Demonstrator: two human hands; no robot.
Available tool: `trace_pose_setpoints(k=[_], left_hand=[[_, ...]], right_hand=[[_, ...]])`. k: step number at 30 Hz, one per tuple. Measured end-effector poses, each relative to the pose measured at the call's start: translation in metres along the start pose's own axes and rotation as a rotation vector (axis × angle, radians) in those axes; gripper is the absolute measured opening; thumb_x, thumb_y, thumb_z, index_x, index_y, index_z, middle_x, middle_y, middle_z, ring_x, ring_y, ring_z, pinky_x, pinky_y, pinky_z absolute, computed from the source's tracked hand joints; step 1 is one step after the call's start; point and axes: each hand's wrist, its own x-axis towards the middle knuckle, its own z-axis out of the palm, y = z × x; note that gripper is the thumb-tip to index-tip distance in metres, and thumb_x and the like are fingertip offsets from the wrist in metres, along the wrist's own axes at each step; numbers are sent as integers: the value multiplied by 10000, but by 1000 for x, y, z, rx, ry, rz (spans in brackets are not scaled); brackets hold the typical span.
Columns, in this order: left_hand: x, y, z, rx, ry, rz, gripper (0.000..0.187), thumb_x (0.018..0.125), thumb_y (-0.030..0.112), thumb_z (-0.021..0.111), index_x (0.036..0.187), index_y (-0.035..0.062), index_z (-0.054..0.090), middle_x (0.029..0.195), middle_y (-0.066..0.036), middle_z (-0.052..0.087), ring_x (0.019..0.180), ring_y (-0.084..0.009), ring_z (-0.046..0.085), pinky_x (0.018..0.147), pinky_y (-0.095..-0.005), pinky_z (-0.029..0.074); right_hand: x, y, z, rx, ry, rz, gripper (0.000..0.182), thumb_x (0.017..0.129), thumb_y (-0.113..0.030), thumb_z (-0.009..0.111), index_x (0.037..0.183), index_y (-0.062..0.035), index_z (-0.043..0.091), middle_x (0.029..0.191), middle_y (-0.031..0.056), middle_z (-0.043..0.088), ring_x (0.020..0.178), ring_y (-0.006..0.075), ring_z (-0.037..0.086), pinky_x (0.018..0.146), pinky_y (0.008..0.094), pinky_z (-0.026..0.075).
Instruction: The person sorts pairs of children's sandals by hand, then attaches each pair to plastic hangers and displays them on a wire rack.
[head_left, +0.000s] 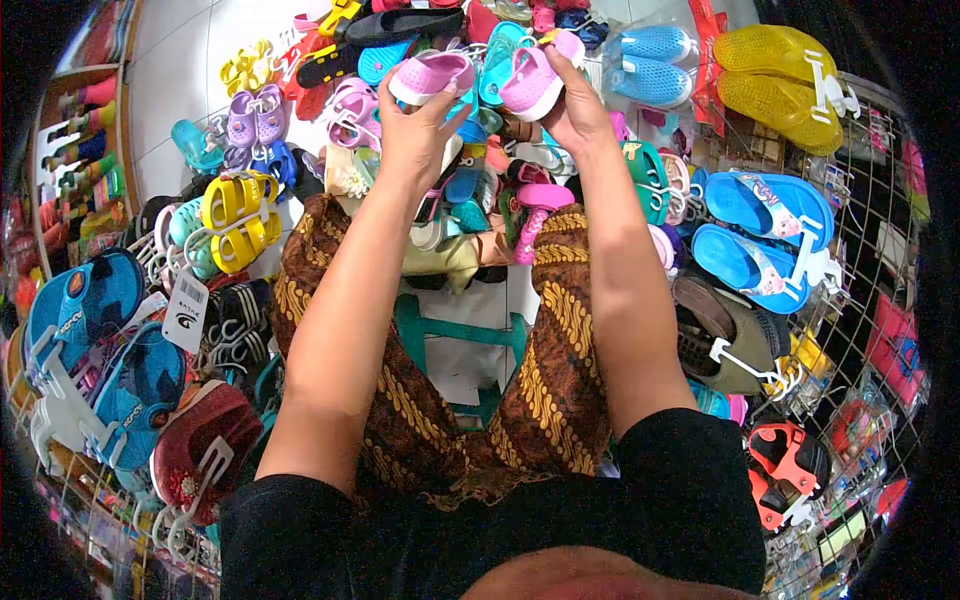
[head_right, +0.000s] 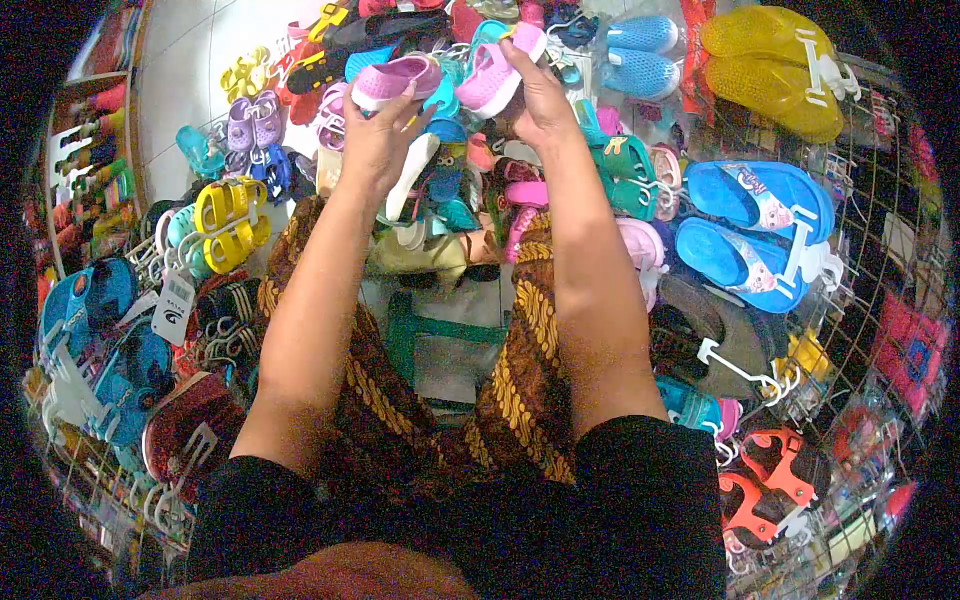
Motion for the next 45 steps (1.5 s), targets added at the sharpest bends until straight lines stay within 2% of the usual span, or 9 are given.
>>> trace_pose_setpoints(k=[6,9,12,13,18,27,30,35,45], left_hand=[[-4,8,3,-245,-18,-129,531,846,52,659,1244,131,315,1209,-150,481,1064,-290,567,927,-484,513],[5,11,-3,-376,-85,-171,502,865,108,632,1246,152,309,1197,-157,475,1123,-298,526,949,-478,496],[-3,7,4,-204,30,-97,528,840,68,626,1270,147,330,1200,-139,478,1111,-282,526,936,-448,488],[-4,6,5,-152,68,-102,505,825,57,599,1281,145,400,1259,-132,456,1177,-301,477,1015,-485,443],[-3,7,0,-117,-14,-230,598,791,-9,578,1318,187,374,1252,-86,480,1135,-263,503,975,-470,445],[0,-2,-3,-77,-119,-139,636,759,-52,594,1315,181,389,1181,-63,538,1043,-241,548,930,-446,445],[-4,1,1,-37,-69,-143,675,741,-72,627,1333,136,379,1157,-67,539,966,-207,582,825,-382,489],[4,-5,-9,269,-136,-12,752,724,-50,691,1354,49,293,1169,-99,525,992,-212,591,820,-354,508],[-2,-5,-2,494,112,210,823,691,48,805,1293,24,244,1197,-156,503,1044,-237,559,935,-337,435]], right_hand=[[1,-12,1,180,-114,148,431,941,-401,517,1158,-30,544,1029,169,636,908,295,648,694,388,569],[-2,-14,6,198,-117,177,559,935,-400,497,1276,42,460,1182,248,567,905,302,626,712,364,557],[-6,-13,16,174,31,177,578,925,-426,499,1274,34,475,1187,240,570,875,292,623,681,358,546],[-7,-13,15,192,-18,192,577,923,-429,500,1271,31,482,1183,235,574,865,285,623,670,352,542],[-2,-14,3,219,-241,246,578,914,-447,500,1262,14,506,1162,220,592,821,261,621,639,349,527],[-3,-13,0,248,-287,196,579,911,-465,477,1283,-21,487,1177,181,595,901,272,629,746,420,537],[-2,-6,8,108,-68,61,508,903,-466,501,1215,-65,519,1106,110,628,924,226,644,793,371,536],[-7,-5,15,-31,-66,-36,374,876,-155,637,1218,-73,509,1114,70,612,1002,190,620,900,378,499],[-22,-11,29,-241,-197,-118,562,794,-65,712,1237,-78,366,1097,133,581,1008,258,620,861,420,547]])
